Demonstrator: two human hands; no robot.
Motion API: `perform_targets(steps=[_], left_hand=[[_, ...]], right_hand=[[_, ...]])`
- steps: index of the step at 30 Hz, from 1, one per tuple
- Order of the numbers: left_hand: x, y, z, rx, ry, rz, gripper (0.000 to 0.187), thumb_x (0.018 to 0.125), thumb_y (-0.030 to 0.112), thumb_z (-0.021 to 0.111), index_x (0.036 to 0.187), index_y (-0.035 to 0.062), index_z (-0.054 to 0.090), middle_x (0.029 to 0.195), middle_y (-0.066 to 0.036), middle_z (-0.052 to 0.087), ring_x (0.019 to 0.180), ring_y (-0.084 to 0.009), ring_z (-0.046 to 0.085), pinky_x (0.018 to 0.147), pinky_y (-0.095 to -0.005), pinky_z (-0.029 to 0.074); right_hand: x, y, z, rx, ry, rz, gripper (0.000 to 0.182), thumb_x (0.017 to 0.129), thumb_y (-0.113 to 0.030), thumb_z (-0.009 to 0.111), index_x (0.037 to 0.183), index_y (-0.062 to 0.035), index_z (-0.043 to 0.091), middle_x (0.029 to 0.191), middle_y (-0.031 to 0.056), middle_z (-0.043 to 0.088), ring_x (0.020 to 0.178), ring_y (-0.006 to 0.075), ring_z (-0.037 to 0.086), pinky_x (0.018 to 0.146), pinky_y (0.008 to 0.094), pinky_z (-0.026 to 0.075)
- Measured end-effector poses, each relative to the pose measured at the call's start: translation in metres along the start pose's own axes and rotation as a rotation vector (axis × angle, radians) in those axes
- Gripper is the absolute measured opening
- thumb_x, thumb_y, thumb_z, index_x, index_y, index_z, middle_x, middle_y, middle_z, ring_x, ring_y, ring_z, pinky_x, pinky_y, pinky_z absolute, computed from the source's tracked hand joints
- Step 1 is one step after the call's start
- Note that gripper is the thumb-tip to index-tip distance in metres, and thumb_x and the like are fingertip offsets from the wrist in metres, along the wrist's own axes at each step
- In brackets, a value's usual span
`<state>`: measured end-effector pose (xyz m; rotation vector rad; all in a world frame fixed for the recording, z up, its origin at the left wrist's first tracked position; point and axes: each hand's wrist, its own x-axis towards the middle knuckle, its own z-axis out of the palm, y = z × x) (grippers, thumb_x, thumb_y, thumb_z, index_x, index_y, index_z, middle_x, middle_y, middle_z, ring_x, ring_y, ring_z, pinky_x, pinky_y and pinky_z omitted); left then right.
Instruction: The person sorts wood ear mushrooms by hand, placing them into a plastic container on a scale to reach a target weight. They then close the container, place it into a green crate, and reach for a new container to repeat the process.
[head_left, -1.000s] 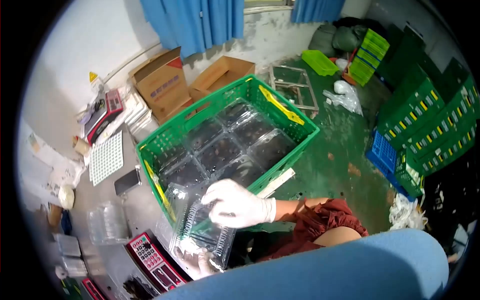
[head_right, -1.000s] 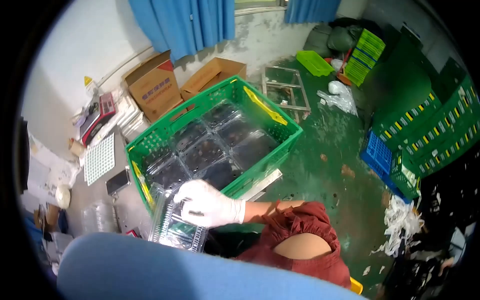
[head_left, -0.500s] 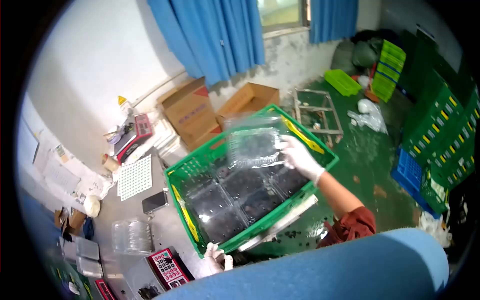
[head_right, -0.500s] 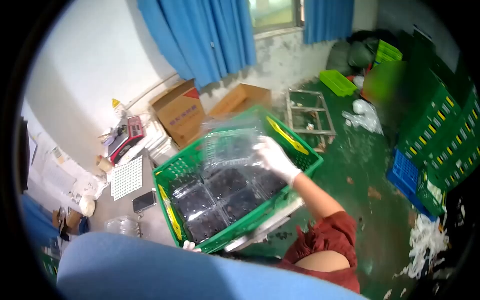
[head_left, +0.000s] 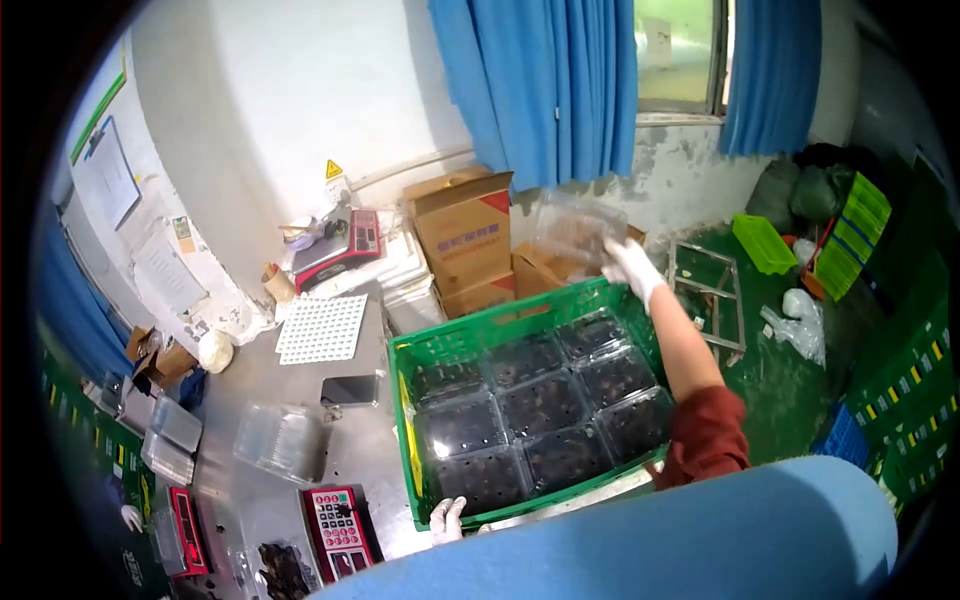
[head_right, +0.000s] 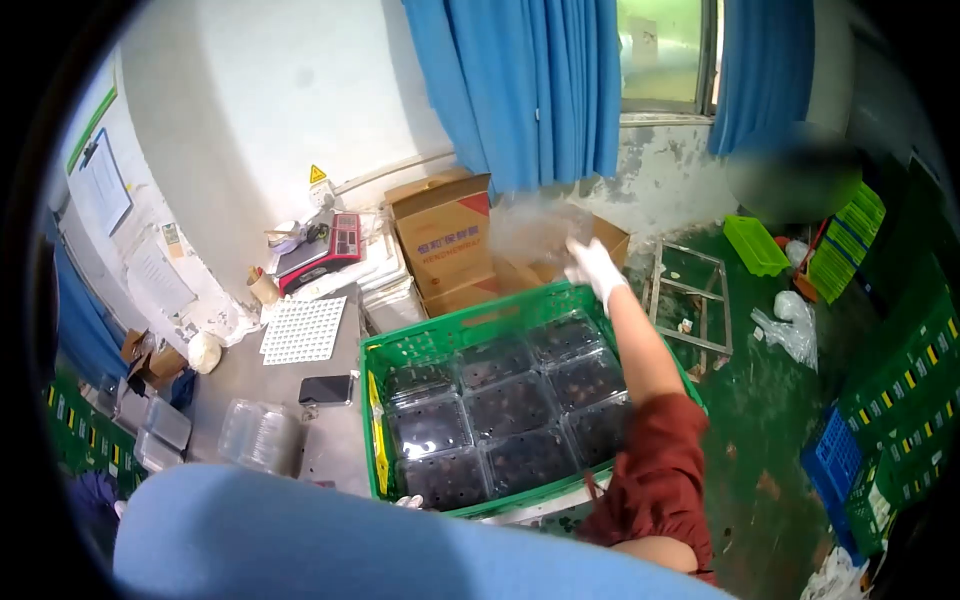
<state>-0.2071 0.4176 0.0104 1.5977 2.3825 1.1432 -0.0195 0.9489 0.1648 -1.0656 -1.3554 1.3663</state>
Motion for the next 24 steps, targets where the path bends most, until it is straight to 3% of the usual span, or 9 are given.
perform_targets(steps=[2, 5, 7, 9, 10, 12, 14, 19, 24], left_hand=[[0.001, 0.008, 0.0, -0.041, -0.003, -0.054, 0.07, 0.059, 0.023, 0.081, 0.122, 0.0074, 0.055, 0.124, -0.02, 0.045, 0.114, -0.0352, 0.048, 0.096, -0.0422, 0.042], [0.003, 0.013, -0.004, -0.103, -0.02, -0.091, 0.072, 0.058, 0.022, 0.081, 0.124, 0.0084, 0.054, 0.127, -0.019, 0.044, 0.118, -0.0359, 0.045, 0.1, -0.0425, 0.039], [0.01, 0.025, -0.016, -0.166, -0.072, -0.114, 0.072, 0.062, 0.021, 0.08, 0.126, 0.0094, 0.052, 0.13, -0.018, 0.041, 0.123, -0.0358, 0.041, 0.104, -0.0417, 0.036], [0.009, 0.029, -0.018, -0.196, -0.087, -0.138, 0.072, 0.064, 0.021, 0.079, 0.128, 0.0101, 0.05, 0.133, -0.019, 0.038, 0.125, -0.0359, 0.039, 0.105, -0.0413, 0.035], [0.009, 0.031, -0.019, -0.21, -0.094, -0.15, 0.072, 0.065, 0.021, 0.078, 0.129, 0.0104, 0.049, 0.135, -0.019, 0.037, 0.125, -0.036, 0.038, 0.105, -0.0411, 0.034], [0.013, 0.039, -0.031, -0.213, -0.129, -0.132, 0.069, 0.069, 0.02, 0.075, 0.132, 0.0102, 0.047, 0.137, -0.021, 0.034, 0.128, -0.0371, 0.034, 0.106, -0.0403, 0.032], [0.017, 0.038, -0.033, -0.164, -0.098, -0.037, 0.067, 0.071, 0.019, 0.074, 0.131, 0.0087, 0.047, 0.136, -0.023, 0.035, 0.127, -0.0385, 0.036, 0.105, -0.0414, 0.033], [0.025, 0.04, -0.046, -0.215, -0.112, 0.039, 0.062, 0.077, 0.019, 0.07, 0.132, 0.0071, 0.044, 0.138, -0.024, 0.036, 0.127, -0.0403, 0.037, 0.107, -0.0432, 0.033], [-0.022, 0.031, -0.061, -0.375, -0.068, -0.054, 0.055, 0.081, 0.016, 0.063, 0.131, 0.0062, 0.043, 0.137, -0.019, 0.039, 0.122, -0.0362, 0.043, 0.102, -0.0405, 0.038]], right_hand=[[0.034, -0.036, 0.017, -0.136, 0.108, 0.003, 0.082, 0.08, -0.041, 0.067, 0.132, 0.012, 0.033, 0.117, 0.023, 0.053, 0.079, 0.0229, 0.062, 0.063, 0.0329, 0.053], [0.045, -0.06, 0.058, -0.18, 0.104, -0.035, 0.082, 0.079, -0.044, 0.067, 0.132, 0.0102, 0.035, 0.117, 0.0236, 0.054, 0.094, 0.0268, 0.061, 0.079, 0.0345, 0.051], [0.059, -0.024, 0.098, -0.285, 0.199, -0.319, 0.071, 0.082, -0.04, 0.065, 0.128, 0.0084, 0.041, 0.112, 0.0209, 0.058, 0.089, 0.0254, 0.061, 0.079, 0.0337, 0.05], [0.041, -0.011, 0.134, -0.34, 0.034, -0.449, 0.049, 0.088, -0.032, 0.059, 0.12, 0.0049, 0.052, 0.101, 0.0146, 0.064, 0.075, 0.0204, 0.061, 0.074, 0.0307, 0.049], [-0.014, -0.04, 0.15, -0.275, -0.179, -0.326, 0.04, 0.09, -0.028, 0.056, 0.114, 0.0034, 0.058, 0.094, 0.0116, 0.066, 0.069, 0.0166, 0.06, 0.071, 0.0298, 0.049], [-0.052, -0.037, 0.182, -0.223, -0.416, -0.323, 0.032, 0.09, -0.029, 0.056, 0.099, 0.0007, 0.064, 0.085, 0.0077, 0.065, 0.067, 0.0124, 0.058, 0.067, 0.0291, 0.047], [-0.097, -0.047, 0.214, -0.43, -0.582, -0.283, 0.031, 0.089, -0.028, 0.055, 0.089, 0.0011, 0.064, 0.072, 0.0076, 0.064, 0.064, 0.0152, 0.057, 0.064, 0.0293, 0.046], [-0.197, -0.034, 0.304, -0.639, -0.92, -0.792, 0.02, 0.084, -0.024, 0.06, 0.091, -0.007, 0.067, 0.066, 0.0123, 0.061, 0.061, 0.0227, 0.059, 0.06, 0.0336, 0.047], [-0.301, -0.026, 0.386, -0.346, -1.372, -0.931, 0.026, 0.079, -0.009, 0.063, 0.105, -0.0064, 0.062, 0.091, 0.0099, 0.061, 0.084, 0.0233, 0.06, 0.076, 0.0333, 0.048]])
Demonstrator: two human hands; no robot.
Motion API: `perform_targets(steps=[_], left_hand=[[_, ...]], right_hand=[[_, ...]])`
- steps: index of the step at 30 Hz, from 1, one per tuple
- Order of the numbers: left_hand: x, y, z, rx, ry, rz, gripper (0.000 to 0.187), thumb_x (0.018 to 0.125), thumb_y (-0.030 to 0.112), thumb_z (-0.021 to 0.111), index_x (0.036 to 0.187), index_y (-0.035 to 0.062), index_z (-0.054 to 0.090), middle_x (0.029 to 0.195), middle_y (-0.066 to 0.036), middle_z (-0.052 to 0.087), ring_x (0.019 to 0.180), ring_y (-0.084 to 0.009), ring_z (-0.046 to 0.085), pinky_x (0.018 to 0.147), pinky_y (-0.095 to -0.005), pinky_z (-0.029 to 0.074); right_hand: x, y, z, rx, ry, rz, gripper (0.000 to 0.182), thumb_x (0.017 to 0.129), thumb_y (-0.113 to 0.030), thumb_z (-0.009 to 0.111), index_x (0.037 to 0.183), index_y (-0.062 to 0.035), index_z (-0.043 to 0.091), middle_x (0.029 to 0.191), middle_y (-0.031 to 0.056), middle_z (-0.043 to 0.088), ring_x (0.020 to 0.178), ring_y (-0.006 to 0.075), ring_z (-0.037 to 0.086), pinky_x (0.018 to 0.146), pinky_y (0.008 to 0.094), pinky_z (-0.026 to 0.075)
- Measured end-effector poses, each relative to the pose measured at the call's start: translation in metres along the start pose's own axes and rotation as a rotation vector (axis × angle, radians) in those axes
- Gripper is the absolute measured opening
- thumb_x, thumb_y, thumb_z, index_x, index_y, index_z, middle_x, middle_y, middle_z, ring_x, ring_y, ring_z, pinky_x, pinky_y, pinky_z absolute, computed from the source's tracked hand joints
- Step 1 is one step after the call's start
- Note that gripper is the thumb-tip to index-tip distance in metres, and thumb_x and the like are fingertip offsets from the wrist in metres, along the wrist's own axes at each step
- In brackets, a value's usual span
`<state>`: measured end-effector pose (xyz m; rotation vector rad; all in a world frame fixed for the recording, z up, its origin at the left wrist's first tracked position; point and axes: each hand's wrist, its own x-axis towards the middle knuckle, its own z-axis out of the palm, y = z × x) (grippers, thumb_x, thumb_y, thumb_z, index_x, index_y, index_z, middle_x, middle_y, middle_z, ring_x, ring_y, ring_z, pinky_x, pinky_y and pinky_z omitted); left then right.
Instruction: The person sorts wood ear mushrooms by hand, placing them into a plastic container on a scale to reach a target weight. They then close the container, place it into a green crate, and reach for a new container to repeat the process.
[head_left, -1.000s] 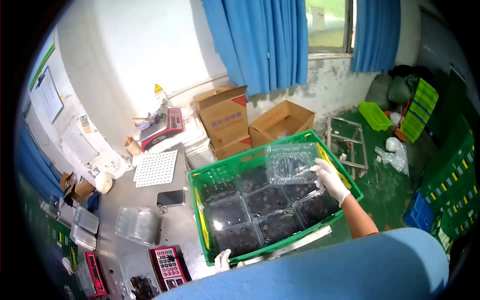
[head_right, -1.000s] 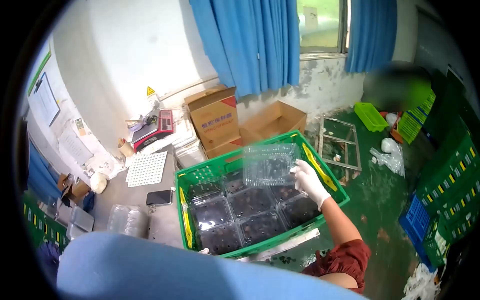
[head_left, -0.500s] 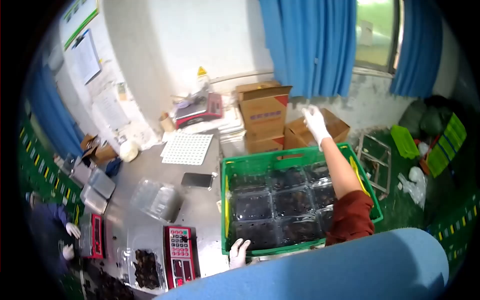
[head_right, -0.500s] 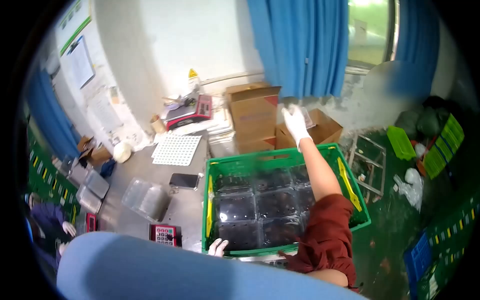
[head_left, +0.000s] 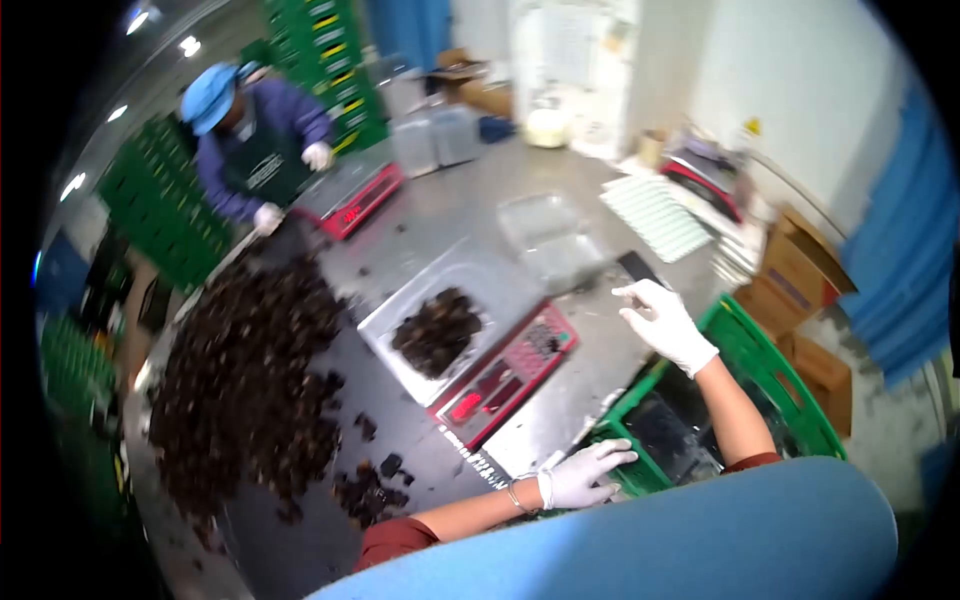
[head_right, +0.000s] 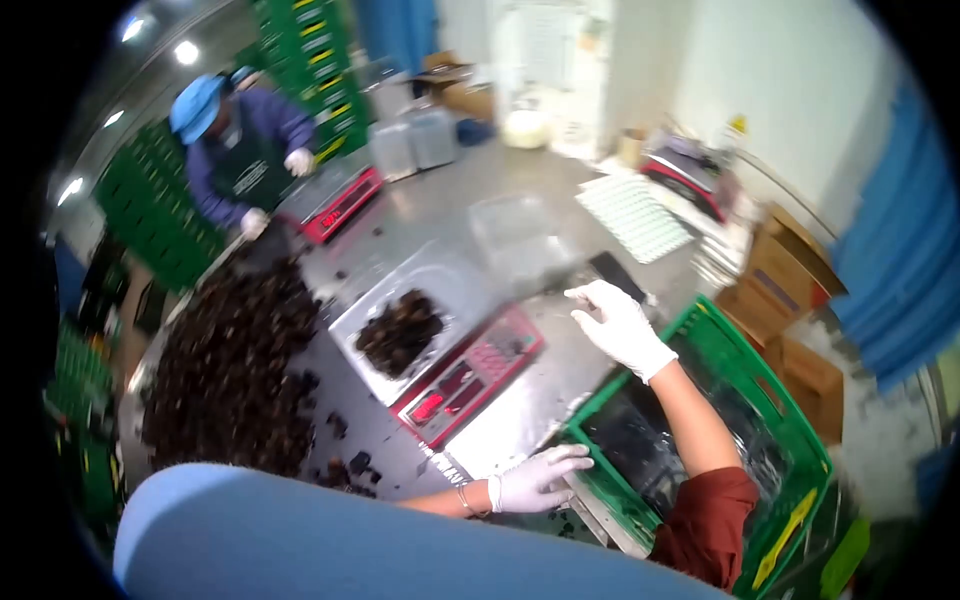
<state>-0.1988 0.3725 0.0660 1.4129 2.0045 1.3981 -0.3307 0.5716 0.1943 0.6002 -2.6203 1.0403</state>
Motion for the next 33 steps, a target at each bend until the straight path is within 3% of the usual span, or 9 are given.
perform_targets(steps=[4, 6, 10, 15, 16, 21, 24, 26, 33], left_hand=[[-0.063, 0.01, -0.042, 0.017, 0.26, -0.092, 0.041, 0.084, 0.015, 0.058, 0.123, 0.0044, 0.05, 0.123, -0.016, 0.051, 0.108, -0.0313, 0.054, 0.09, -0.0382, 0.046], [-0.095, 0.029, -0.072, -0.195, 0.364, -0.413, 0.03, 0.085, 0.012, 0.058, 0.114, 0.0042, 0.057, 0.103, -0.013, 0.06, 0.098, -0.0271, 0.059, 0.086, -0.0364, 0.048], [-0.155, -0.006, -0.088, -0.644, 1.001, -0.529, 0.031, 0.093, 0.008, 0.05, 0.124, 0.0035, 0.044, 0.095, -0.007, 0.06, 0.08, -0.0138, 0.06, 0.075, -0.0279, 0.051], [-0.131, -0.014, -0.139, -0.843, 1.075, -0.619, 0.041, 0.092, 0.017, 0.057, 0.12, 0.0013, 0.031, 0.094, -0.016, 0.059, 0.076, -0.0187, 0.063, 0.068, -0.0295, 0.054], [-0.123, -0.018, -0.144, -0.88, 1.047, -0.656, 0.041, 0.092, 0.02, 0.058, 0.117, 0.0004, 0.032, 0.097, -0.018, 0.058, 0.076, -0.0208, 0.063, 0.068, -0.0308, 0.055], [-0.108, -0.036, -0.159, -0.88, 1.169, -0.656, 0.031, 0.091, 0.018, 0.06, 0.103, -0.0007, 0.039, 0.088, -0.017, 0.06, 0.066, -0.0193, 0.064, 0.058, -0.0287, 0.056], [-0.118, -0.045, -0.16, -0.847, 1.171, -0.61, 0.025, 0.09, 0.016, 0.059, 0.1, 0.0004, 0.041, 0.085, -0.016, 0.061, 0.066, -0.0189, 0.064, 0.058, -0.0291, 0.056], [-0.129, -0.044, -0.162, -0.869, 1.229, -0.544, 0.018, 0.091, 0.011, 0.056, 0.098, 0.0012, 0.043, 0.085, -0.015, 0.062, 0.068, -0.0188, 0.064, 0.062, -0.0287, 0.057], [-0.163, -0.04, -0.162, -0.977, 1.288, -0.487, 0.016, 0.097, 0.018, 0.049, 0.102, 0.003, 0.046, 0.09, -0.015, 0.062, 0.076, -0.0202, 0.065, 0.07, -0.0311, 0.056]], right_hand=[[0.059, -0.014, 0.071, 0.132, -0.144, -0.044, 0.023, 0.083, -0.013, 0.062, 0.103, -0.0024, 0.063, 0.09, 0.0105, 0.062, 0.083, 0.0228, 0.061, 0.076, 0.0335, 0.049], [0.093, -0.028, 0.096, 0.115, -0.211, -0.012, 0.025, 0.085, -0.015, 0.061, 0.105, -0.0012, 0.063, 0.092, 0.0128, 0.064, 0.086, 0.0228, 0.062, 0.078, 0.0322, 0.049], [0.161, -0.028, 0.167, 0.21, -0.255, 0.008, 0.034, 0.087, -0.025, 0.056, 0.11, -0.0002, 0.061, 0.105, 0.0174, 0.064, 0.1, 0.0292, 0.061, 0.088, 0.035, 0.046], [0.217, -0.024, 0.252, 0.131, -0.317, 0.099, 0.057, 0.087, -0.038, 0.051, 0.124, 0.0054, 0.052, 0.123, 0.028, 0.054, 0.12, 0.0377, 0.05, 0.101, 0.0374, 0.038], [0.221, -0.024, 0.266, 0.068, -0.29, 0.104, 0.054, 0.087, -0.036, 0.052, 0.122, 0.0058, 0.052, 0.116, 0.0227, 0.06, 0.108, 0.032, 0.059, 0.093, 0.0336, 0.044], [0.221, -0.046, 0.256, 0.987, -0.323, 0.319, 0.036, 0.093, -0.03, 0.047, 0.112, -0.0017, 0.06, 0.097, 0.0027, 0.062, 0.083, 0.009, 0.055, 0.076, 0.022, 0.043], [0.204, -0.037, 0.219, 0.923, -0.395, 0.33, 0.034, 0.094, -0.034, 0.046, 0.108, -0.0085, 0.063, 0.098, 0.0034, 0.066, 0.096, 0.0126, 0.058, 0.091, 0.0278, 0.039], [0.182, -0.023, 0.197, 0.616, -0.493, 0.017, 0.028, 0.09, -0.025, 0.056, 0.106, -0.0029, 0.064, 0.099, 0.0039, 0.067, 0.093, 0.0122, 0.06, 0.088, 0.0285, 0.045], [0.106, -0.012, 0.192, 0.826, -0.66, 0.58, 0.026, 0.092, -0.019, 0.061, 0.11, -0.0005, 0.056, 0.09, 0.0054, 0.062, 0.08, 0.0116, 0.06, 0.071, 0.0244, 0.051]])
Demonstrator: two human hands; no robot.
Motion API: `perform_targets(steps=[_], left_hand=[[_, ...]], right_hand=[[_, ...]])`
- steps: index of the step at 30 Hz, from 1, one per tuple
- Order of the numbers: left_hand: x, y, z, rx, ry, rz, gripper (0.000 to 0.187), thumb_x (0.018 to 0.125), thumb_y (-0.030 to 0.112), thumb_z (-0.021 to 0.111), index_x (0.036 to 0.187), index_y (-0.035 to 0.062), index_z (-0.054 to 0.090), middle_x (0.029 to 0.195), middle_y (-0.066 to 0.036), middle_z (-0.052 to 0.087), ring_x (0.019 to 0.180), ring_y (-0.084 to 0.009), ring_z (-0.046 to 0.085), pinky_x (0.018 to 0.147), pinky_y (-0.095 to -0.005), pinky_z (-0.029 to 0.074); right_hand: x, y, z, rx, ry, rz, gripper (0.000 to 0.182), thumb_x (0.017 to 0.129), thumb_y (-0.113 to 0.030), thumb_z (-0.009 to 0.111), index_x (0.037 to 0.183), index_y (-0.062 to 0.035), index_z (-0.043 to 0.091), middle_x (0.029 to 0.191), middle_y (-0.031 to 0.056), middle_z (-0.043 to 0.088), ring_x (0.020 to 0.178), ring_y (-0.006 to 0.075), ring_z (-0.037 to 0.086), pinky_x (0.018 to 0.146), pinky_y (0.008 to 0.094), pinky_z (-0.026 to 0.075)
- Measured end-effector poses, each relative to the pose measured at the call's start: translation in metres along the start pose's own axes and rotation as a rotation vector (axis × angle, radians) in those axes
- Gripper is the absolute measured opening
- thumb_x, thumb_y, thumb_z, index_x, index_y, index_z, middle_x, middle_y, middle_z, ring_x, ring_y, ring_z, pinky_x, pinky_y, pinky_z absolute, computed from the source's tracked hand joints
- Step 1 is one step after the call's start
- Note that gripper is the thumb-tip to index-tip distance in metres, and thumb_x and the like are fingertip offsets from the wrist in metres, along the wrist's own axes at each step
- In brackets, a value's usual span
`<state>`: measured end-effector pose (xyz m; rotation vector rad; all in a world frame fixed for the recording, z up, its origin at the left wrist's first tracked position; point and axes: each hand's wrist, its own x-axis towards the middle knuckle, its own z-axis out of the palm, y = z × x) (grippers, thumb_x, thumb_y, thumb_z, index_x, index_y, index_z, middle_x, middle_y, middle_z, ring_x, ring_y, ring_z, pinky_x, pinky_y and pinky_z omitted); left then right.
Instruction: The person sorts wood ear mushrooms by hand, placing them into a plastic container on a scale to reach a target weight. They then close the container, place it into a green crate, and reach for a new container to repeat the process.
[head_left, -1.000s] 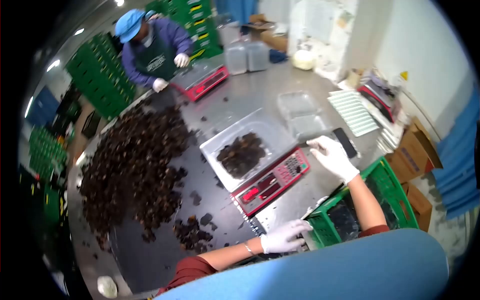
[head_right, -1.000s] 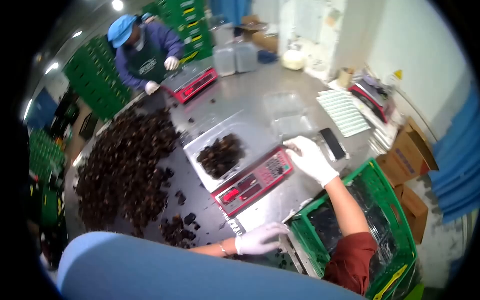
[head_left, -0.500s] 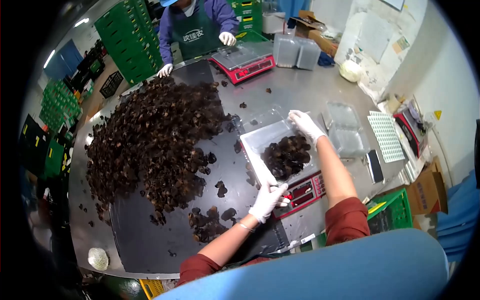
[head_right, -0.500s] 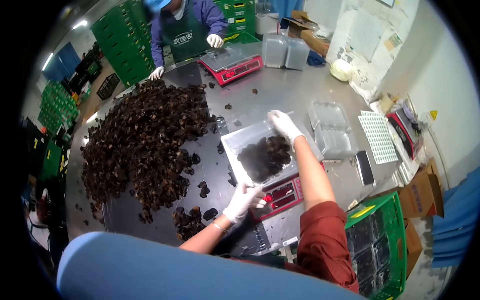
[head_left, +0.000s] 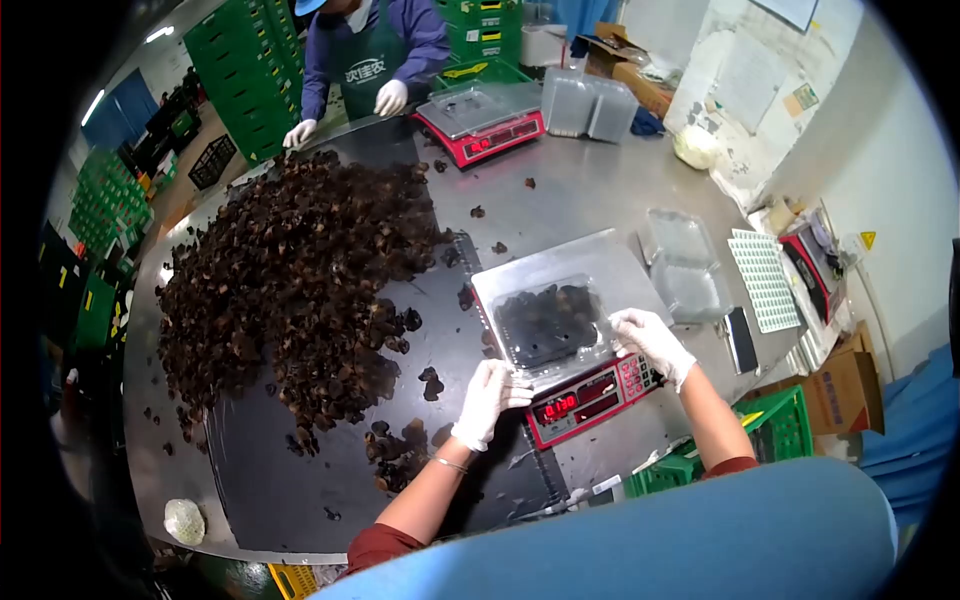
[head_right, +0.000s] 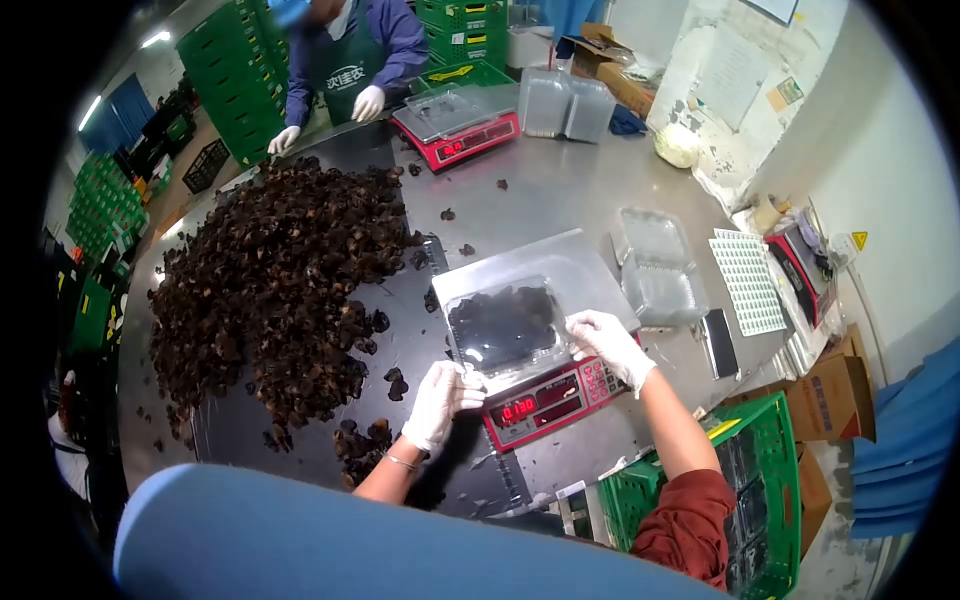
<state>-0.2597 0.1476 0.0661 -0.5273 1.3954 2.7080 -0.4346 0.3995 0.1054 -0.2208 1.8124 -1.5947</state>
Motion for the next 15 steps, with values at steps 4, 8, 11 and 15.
perform_targets(steps=[4, 8, 11, 15], left_hand=[[-0.014, -0.001, -0.019, 0.149, -0.042, 0.08, 0.011, 0.094, 0.01, 0.054, 0.099, 0.0041, 0.046, 0.088, -0.013, 0.063, 0.076, -0.0196, 0.065, 0.069, -0.031, 0.056], [-0.05, 0.0, -0.043, 0.203, -0.101, 0.053, 0.013, 0.088, 0.0, 0.055, 0.098, 0.005, 0.048, 0.086, -0.007, 0.061, 0.075, -0.0144, 0.062, 0.068, -0.0278, 0.054], [-0.079, -0.008, -0.049, 0.28, -0.094, 0.057, 0.017, 0.083, -0.005, 0.056, 0.093, 0.0061, 0.049, 0.084, -0.001, 0.057, 0.074, -0.0091, 0.057, 0.069, -0.0232, 0.049], [-0.106, -0.009, -0.048, 0.278, -0.1, 0.054, 0.018, 0.081, -0.006, 0.056, 0.091, 0.007, 0.049, 0.081, 0.001, 0.052, 0.074, -0.0073, 0.052, 0.07, -0.0213, 0.044]], right_hand=[[-0.026, 0.018, 0.016, 0.258, -0.112, 0.011, 0.023, 0.091, -0.01, 0.059, 0.11, 0.0021, 0.054, 0.096, 0.0071, 0.062, 0.086, 0.013, 0.062, 0.079, 0.0276, 0.053], [-0.079, 0.021, 0.055, 0.032, -0.14, -0.024, 0.027, 0.082, 0.002, 0.063, 0.105, 0.0, 0.049, 0.086, 0.0028, 0.056, 0.084, 0.0104, 0.059, 0.077, 0.0237, 0.05], [-0.108, 0.059, 0.079, 0.116, -0.083, 0.01, 0.031, 0.079, 0.007, 0.059, 0.103, -0.0044, 0.043, 0.088, 0.0008, 0.052, 0.081, 0.0079, 0.056, 0.073, 0.0213, 0.047], [-0.139, 0.078, 0.105, 0.183, 0.003, 0.021, 0.034, 0.078, 0.011, 0.054, 0.103, -0.0064, 0.039, 0.089, 0.0002, 0.051, 0.08, 0.0043, 0.053, 0.071, 0.0191, 0.046]])
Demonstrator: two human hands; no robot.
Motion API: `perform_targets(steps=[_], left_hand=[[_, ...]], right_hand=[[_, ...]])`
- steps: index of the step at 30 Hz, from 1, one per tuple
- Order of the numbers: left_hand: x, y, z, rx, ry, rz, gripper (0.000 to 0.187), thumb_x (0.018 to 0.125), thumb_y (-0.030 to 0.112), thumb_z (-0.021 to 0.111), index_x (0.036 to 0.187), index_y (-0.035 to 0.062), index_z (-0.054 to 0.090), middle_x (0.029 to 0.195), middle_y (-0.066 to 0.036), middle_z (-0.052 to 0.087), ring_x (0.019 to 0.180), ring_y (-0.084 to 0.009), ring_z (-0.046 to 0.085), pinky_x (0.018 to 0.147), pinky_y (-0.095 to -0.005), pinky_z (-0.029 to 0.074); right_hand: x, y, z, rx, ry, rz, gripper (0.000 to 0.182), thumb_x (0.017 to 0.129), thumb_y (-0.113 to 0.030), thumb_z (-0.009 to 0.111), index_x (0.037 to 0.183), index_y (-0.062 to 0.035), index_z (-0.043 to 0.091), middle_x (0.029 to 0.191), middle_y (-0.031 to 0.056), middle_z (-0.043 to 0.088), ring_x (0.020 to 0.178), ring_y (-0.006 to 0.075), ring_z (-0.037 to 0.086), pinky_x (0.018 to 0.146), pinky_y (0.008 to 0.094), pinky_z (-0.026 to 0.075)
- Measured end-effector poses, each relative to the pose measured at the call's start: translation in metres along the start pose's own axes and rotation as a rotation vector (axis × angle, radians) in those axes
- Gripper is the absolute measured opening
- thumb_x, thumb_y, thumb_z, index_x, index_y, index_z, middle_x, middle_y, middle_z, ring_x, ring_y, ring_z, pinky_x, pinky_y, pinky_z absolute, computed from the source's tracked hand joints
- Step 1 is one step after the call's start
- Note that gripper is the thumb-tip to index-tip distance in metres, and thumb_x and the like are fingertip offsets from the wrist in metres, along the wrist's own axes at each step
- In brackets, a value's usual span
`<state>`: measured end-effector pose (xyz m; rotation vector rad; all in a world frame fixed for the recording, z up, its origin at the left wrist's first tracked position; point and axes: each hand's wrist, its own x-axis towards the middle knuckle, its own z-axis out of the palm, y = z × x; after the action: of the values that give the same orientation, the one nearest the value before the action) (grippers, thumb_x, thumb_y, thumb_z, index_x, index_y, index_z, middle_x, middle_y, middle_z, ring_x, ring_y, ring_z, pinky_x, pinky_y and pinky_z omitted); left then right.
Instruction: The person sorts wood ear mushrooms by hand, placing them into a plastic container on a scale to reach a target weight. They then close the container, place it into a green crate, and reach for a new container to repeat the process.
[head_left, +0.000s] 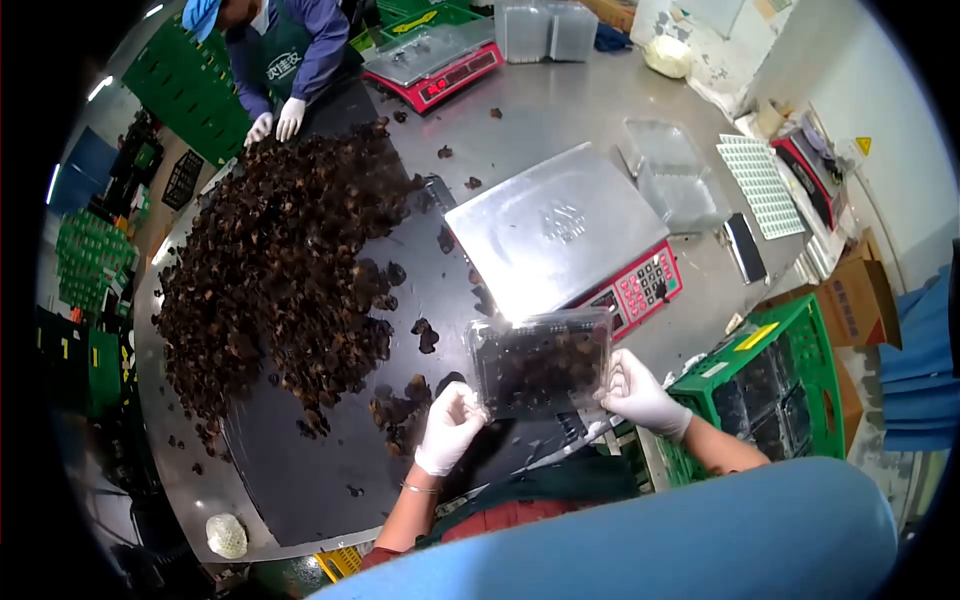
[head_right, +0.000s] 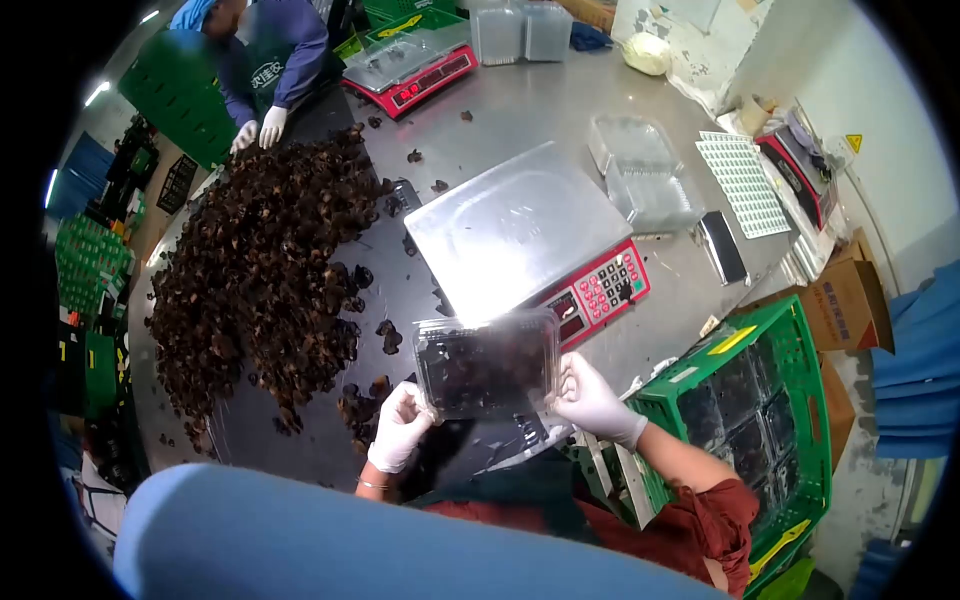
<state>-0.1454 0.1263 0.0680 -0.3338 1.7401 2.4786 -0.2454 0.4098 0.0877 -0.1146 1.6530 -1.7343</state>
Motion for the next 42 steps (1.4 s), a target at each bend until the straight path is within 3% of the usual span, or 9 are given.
perform_targets(steps=[7, 11, 21, 27, 33, 36, 38, 40, 42], left_hand=[[-0.003, 0.002, 0.001, 0.019, -0.069, 0.0, 0.019, 0.081, -0.007, 0.055, 0.09, 0.0073, 0.046, 0.082, 0.001, 0.049, 0.074, -0.008, 0.05, 0.071, -0.023, 0.044], [0.0, 0.003, 0.005, 0.04, -0.158, -0.029, 0.021, 0.082, -0.007, 0.054, 0.094, 0.0073, 0.045, 0.084, 0.0, 0.049, 0.076, -0.0084, 0.049, 0.072, -0.0244, 0.044], [-0.004, 0.017, 0.012, 0.029, -0.225, -0.089, 0.032, 0.079, -0.009, 0.056, 0.104, 0.0082, 0.044, 0.089, 0.001, 0.046, 0.08, -0.0079, 0.045, 0.074, -0.0231, 0.042], [0.0, 0.021, 0.007, 0.099, -0.257, -0.08, 0.035, 0.078, -0.008, 0.057, 0.106, 0.0084, 0.044, 0.091, 0.001, 0.046, 0.083, -0.0087, 0.047, 0.076, -0.0236, 0.042], [0.0, 0.023, 0.01, 0.22, -0.259, -0.087, 0.033, 0.078, -0.006, 0.058, 0.104, 0.008, 0.044, 0.095, 0.0, 0.05, 0.088, -0.0095, 0.049, 0.081, -0.0251, 0.043], [0.004, 0.026, 0.016, 0.151, -0.203, -0.045, 0.03, 0.08, -0.005, 0.059, 0.103, 0.0074, 0.044, 0.094, -0.001, 0.05, 0.086, -0.0095, 0.049, 0.079, -0.025, 0.044], [0.02, 0.024, 0.021, 0.124, -0.173, 0.049, 0.03, 0.078, -0.009, 0.054, 0.101, 0.0086, 0.043, 0.089, 0.0, 0.05, 0.081, -0.0087, 0.05, 0.071, -0.0234, 0.044], [0.039, 0.031, 0.029, 0.078, -0.13, 0.087, 0.03, 0.079, -0.01, 0.053, 0.101, 0.0082, 0.044, 0.088, 0.0, 0.05, 0.081, -0.0088, 0.051, 0.073, -0.0229, 0.045], [0.062, 0.027, 0.031, 0.138, -0.072, 0.135, 0.029, 0.08, -0.008, 0.055, 0.103, 0.0073, 0.045, 0.087, 0.001, 0.051, 0.08, -0.0086, 0.052, 0.074, -0.0223, 0.045]], right_hand=[[-0.021, 0.031, 0.01, 0.093, 0.042, -0.05, 0.037, 0.077, 0.013, 0.049, 0.108, -0.0045, 0.038, 0.1, 0.0029, 0.051, 0.094, 0.0085, 0.055, 0.08, 0.0244, 0.047], [-0.03, 0.025, 0.013, 0.131, 0.099, -0.195, 0.031, 0.078, 0.013, 0.053, 0.099, -0.0048, 0.04, 0.087, 0.0002, 0.052, 0.078, 0.0029, 0.052, 0.065, 0.0184, 0.044], [-0.051, 0.011, -0.002, 0.189, -0.016, -0.035, 0.039, 0.078, 0.007, 0.059, 0.111, -0.0044, 0.041, 0.107, 0.0058, 0.052, 0.1, 0.0115, 0.054, 0.087, 0.0272, 0.046], [-0.05, 0.017, -0.003, 0.16, -0.029, -0.004, 0.036, 0.077, 0.006, 0.059, 0.107, -0.0044, 0.042, 0.1, 0.0046, 0.05, 0.093, 0.0103, 0.05, 0.08, 0.0268, 0.045], [-0.048, 0.01, 0.011, 0.203, 0.028, -0.199, 0.031, 0.078, 0.006, 0.056, 0.105, -0.0032, 0.042, 0.096, 0.0024, 0.048, 0.087, 0.0088, 0.049, 0.075, 0.0234, 0.043], [-0.038, 0.004, -0.003, 0.008, 0.038, -0.278, 0.035, 0.08, 0.004, 0.057, 0.111, -0.002, 0.042, 0.101, 0.0034, 0.05, 0.092, 0.0093, 0.049, 0.079, 0.0247, 0.043], [-0.029, -0.022, 0.001, 0.156, 0.04, -0.43, 0.059, 0.08, 0.003, 0.06, 0.133, 0.0, 0.034, 0.114, 0.0041, 0.05, 0.1, 0.01, 0.05, 0.088, 0.026, 0.043], [-0.012, -0.027, -0.008, 0.139, 0.148, -0.348, 0.066, 0.079, 0.001, 0.064, 0.137, -0.0025, 0.032, 0.119, 0.0049, 0.05, 0.099, 0.0111, 0.051, 0.088, 0.0274, 0.044], [0.004, -0.041, -0.009, -0.165, 0.237, -0.345, 0.071, 0.078, -0.001, 0.067, 0.139, -0.0048, 0.032, 0.123, 0.0079, 0.049, 0.096, 0.0137, 0.052, 0.087, 0.0284, 0.045]])
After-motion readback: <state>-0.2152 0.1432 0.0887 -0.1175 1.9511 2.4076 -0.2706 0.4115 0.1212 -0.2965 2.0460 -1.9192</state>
